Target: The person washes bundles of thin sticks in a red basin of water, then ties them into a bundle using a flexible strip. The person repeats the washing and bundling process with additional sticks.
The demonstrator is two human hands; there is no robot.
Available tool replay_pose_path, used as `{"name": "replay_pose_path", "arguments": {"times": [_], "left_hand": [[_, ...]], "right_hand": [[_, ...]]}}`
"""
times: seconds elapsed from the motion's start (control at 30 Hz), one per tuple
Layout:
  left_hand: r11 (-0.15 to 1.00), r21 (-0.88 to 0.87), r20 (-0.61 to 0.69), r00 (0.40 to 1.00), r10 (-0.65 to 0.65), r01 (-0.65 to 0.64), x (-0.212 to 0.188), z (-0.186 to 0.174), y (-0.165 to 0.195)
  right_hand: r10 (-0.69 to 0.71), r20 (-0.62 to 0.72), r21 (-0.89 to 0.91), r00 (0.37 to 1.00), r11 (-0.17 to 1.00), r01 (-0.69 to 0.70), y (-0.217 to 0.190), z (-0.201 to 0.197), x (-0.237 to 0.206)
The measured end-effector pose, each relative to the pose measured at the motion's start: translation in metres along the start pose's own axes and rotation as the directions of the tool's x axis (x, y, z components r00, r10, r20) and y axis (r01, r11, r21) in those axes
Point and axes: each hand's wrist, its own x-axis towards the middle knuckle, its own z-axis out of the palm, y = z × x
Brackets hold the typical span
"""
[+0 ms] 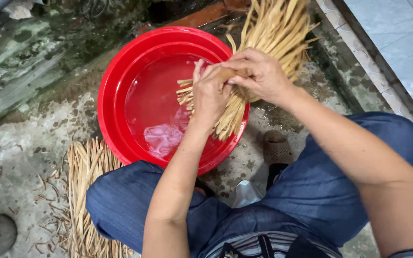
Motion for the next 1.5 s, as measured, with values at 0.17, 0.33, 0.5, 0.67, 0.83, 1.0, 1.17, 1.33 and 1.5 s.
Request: {"name": "replay_pose_path", "arguments": {"times": [0.17, 0.33, 0.5, 0.67, 0.83, 1.0, 1.17, 1.33, 1.5], "left_hand": [[0.976, 0.161, 0.058, 0.986, -0.155, 0.144, -0.012, 0.006, 0.004], [0.931, 0.243, 0.106, 0.946, -0.305, 0.273, -0.024, 0.012, 0.007], [0.871, 0.101, 0.167, 0.855, -0.491, 0.48, -0.026, 0.006, 0.0], [0.949, 0.213, 0.159, 0.95, -0.27, 0.234, -0.028, -0.001, -0.009], [0.963, 0.182, 0.149, 0.963, -0.226, 0.198, -0.028, 0.0, -0.017], [0.95, 0.037, 0.142, 0.939, -0.312, 0.31, -0.035, 0.007, -0.024], [0.909, -0.097, 0.063, 0.914, -0.401, 0.405, -0.044, 0.018, -0.035], [0.982, 0.015, -0.071, 0.98, -0.187, 0.189, -0.038, 0.028, -0.039], [0.946, 0.11, 0.01, 0.951, -0.308, 0.305, -0.031, 0.023, -0.018]], "right_hand": [[0.115, 0.004, -0.06, 0.993, 0.992, -0.115, 0.011, 0.022, -0.004], [0.092, -0.028, 0.036, 0.995, 0.995, -0.091, 0.013, 0.032, -0.003], [0.053, -0.092, 0.037, 0.994, 0.998, -0.05, 0.007, 0.033, -0.002], [0.103, -0.011, 0.193, 0.995, 0.976, -0.099, 0.012, 0.037, 0.004], [0.19, 0.014, 0.331, 0.982, 0.926, -0.183, 0.021, 0.043, 0.007], [0.366, 0.265, 0.613, 0.892, 0.65, -0.449, 0.028, 0.042, 0.015], [0.221, 0.382, 0.765, 0.897, 0.469, -0.441, 0.041, 0.039, 0.015], [0.323, 0.322, 0.562, 0.89, 0.691, -0.454, 0.053, 0.054, -0.006], [0.414, -0.001, 0.598, 0.91, 0.73, -0.331, 0.058, 0.079, -0.02]]}}
